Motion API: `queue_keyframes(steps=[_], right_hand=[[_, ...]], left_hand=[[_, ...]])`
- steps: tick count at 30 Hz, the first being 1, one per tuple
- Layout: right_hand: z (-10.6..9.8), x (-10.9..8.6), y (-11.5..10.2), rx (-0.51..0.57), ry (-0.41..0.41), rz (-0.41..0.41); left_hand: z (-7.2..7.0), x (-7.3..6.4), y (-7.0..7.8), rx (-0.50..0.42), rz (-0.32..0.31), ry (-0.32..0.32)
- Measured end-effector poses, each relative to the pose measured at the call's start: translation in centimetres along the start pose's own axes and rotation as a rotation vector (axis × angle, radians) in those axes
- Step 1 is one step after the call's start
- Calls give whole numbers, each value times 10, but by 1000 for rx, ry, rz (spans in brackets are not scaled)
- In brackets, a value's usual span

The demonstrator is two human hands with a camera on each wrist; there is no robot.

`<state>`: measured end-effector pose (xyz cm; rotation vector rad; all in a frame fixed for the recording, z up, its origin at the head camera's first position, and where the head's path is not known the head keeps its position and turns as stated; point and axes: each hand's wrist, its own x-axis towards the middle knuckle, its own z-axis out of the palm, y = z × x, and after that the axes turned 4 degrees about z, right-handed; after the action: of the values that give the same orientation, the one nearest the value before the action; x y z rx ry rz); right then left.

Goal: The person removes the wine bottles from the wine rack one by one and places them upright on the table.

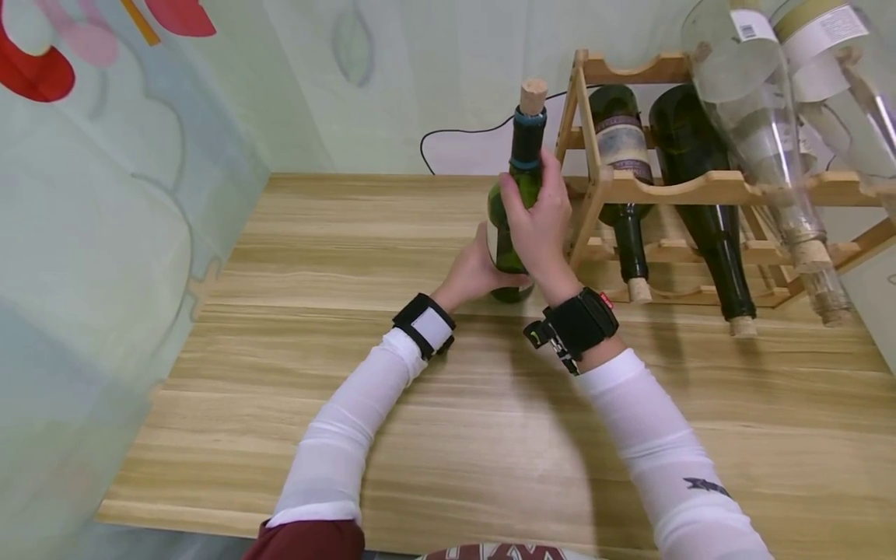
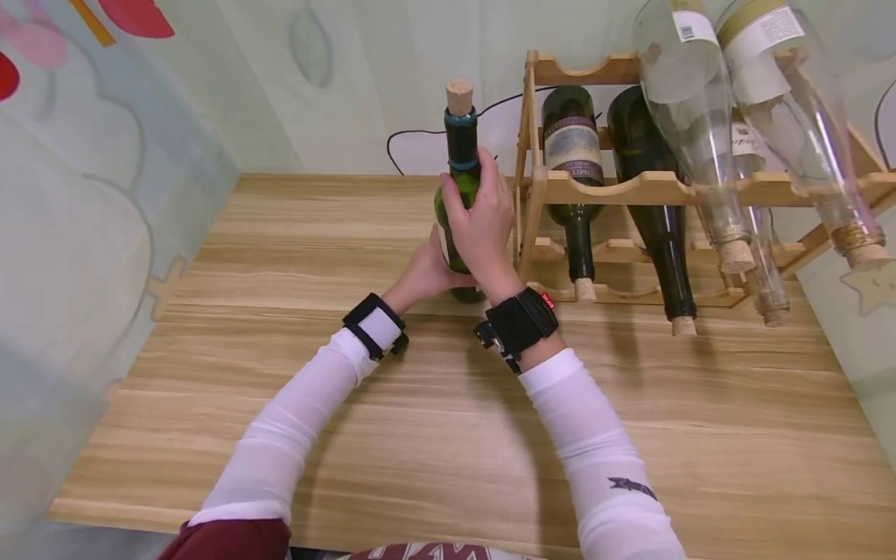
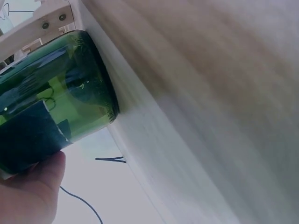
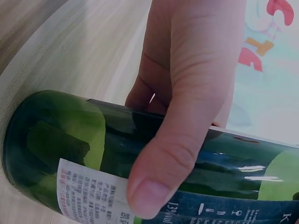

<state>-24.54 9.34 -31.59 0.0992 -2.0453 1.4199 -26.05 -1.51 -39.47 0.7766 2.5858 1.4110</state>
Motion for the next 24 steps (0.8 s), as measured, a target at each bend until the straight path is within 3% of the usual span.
queue_keyframes(steps=[12, 24], right_hand=[[5, 9, 4, -42, -13, 31], [10, 19, 11, -64, 7, 7]], left_hand=[[-3, 12, -4, 55, 6, 21], [-4, 25, -11, 29, -8, 24]])
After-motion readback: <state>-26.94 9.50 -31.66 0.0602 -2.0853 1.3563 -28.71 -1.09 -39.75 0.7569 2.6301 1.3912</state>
